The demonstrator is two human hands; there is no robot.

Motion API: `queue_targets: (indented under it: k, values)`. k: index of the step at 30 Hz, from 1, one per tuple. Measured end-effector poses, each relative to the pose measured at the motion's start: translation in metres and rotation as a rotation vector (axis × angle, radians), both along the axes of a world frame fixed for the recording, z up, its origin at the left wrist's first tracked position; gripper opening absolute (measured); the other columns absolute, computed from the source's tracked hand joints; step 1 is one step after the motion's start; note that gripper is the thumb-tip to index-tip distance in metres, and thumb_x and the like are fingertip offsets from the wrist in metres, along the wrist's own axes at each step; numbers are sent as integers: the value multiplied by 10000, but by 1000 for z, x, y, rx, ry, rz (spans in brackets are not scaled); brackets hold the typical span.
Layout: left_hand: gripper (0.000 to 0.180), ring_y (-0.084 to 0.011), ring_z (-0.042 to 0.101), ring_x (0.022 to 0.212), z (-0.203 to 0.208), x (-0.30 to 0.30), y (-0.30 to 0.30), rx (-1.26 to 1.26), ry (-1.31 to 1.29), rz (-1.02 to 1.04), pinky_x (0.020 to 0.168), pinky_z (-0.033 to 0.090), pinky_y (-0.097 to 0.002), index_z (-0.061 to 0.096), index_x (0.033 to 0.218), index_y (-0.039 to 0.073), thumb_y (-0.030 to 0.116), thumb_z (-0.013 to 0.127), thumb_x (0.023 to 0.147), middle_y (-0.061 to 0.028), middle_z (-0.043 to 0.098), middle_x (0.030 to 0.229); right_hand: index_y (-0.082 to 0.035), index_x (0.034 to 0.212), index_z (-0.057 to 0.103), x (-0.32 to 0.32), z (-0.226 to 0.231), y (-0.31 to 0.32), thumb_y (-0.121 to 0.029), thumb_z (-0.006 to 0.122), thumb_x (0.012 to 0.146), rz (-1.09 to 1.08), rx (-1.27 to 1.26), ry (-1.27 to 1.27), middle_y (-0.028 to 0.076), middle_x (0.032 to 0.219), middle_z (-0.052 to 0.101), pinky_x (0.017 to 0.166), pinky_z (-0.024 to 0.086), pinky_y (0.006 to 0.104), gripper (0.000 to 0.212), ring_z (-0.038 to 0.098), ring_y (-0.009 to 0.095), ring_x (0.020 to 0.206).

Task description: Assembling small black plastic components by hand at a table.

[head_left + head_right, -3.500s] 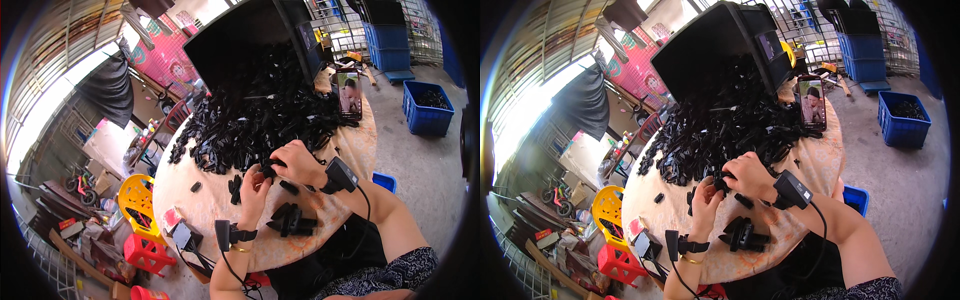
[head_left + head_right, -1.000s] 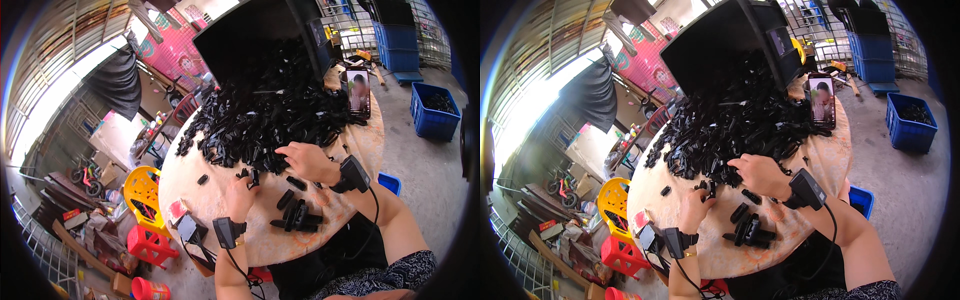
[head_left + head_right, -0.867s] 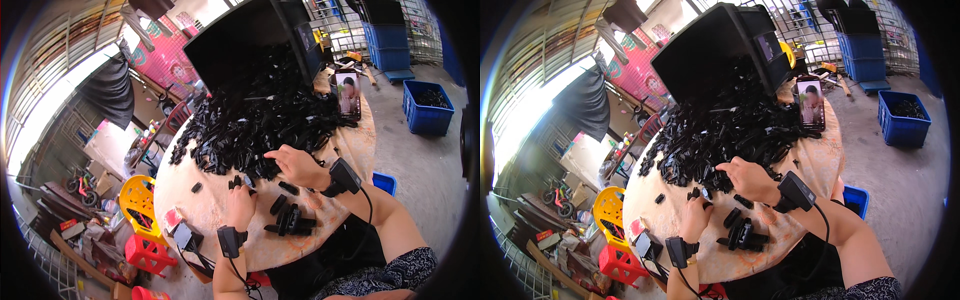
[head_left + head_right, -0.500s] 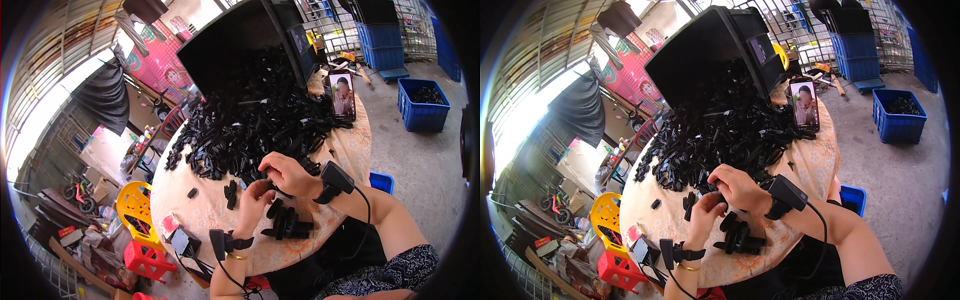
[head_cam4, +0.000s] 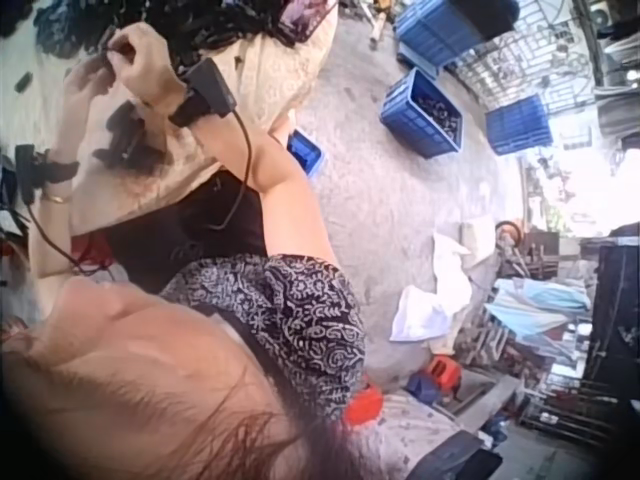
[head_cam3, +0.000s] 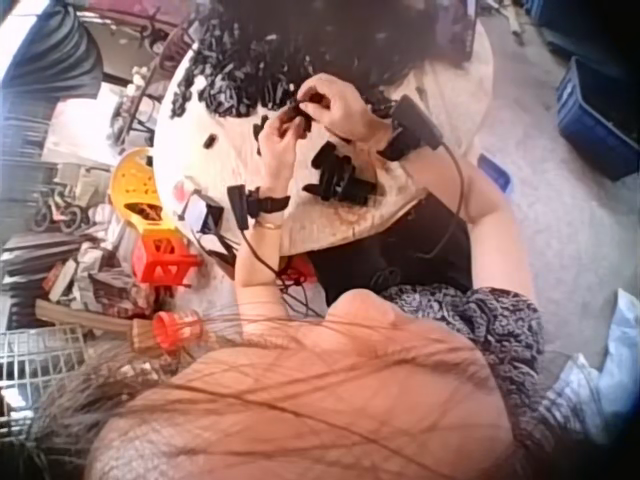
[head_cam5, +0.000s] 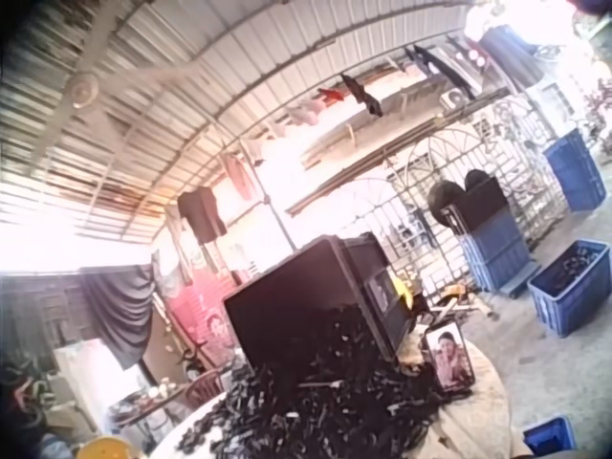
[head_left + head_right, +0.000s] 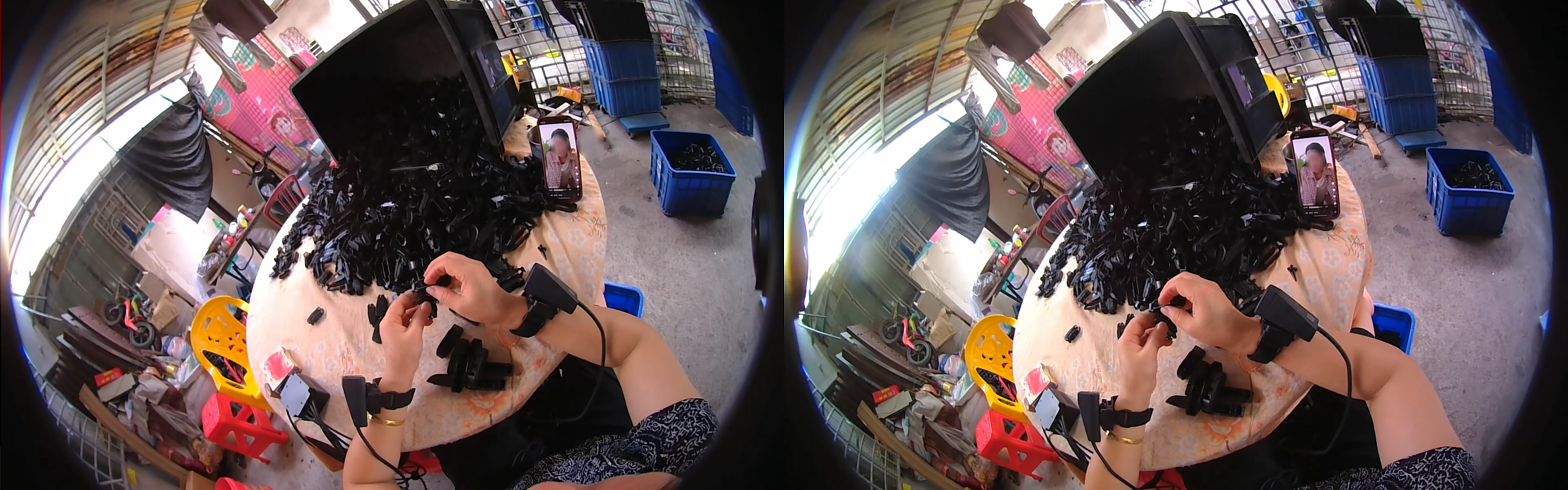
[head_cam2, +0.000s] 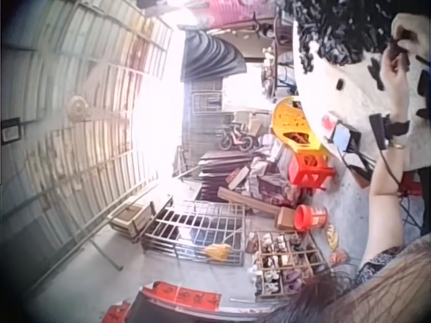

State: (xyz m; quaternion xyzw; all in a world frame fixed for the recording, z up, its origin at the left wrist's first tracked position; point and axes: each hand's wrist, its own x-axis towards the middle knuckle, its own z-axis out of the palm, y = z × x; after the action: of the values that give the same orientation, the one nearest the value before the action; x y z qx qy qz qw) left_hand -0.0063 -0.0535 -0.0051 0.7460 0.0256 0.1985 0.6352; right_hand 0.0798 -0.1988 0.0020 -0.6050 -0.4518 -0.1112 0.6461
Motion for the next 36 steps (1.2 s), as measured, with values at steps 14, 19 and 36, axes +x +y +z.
queue_targets:
  k: [14,19,36]
  values:
    - [209,-108,610,781,0,1,7,-181,-64,13,721,518,-239,570,1096,-20,41,566,896,-57,639,932,8,1046,619,-1,-2,-1,-39,624,766,60,-105,-30,114,928,585,675,499,284,284,599,202,778]
    - [264,-117,613,799,0,-1,10,-177,-24,29,744,519,-246,566,1146,-32,38,573,891,-64,642,953,4,1041,621,-2,-3,0,-32,624,760,55,-116,-49,115,931,587,676,501,301,283,596,221,771]
    - [242,-163,602,964,6,-4,18,-385,-106,-162,909,428,-269,613,1116,-40,-18,562,880,-119,647,1072,-29,948,651,-4,-4,1,-251,701,792,120,-355,44,129,725,578,578,462,323,276,574,237,647]
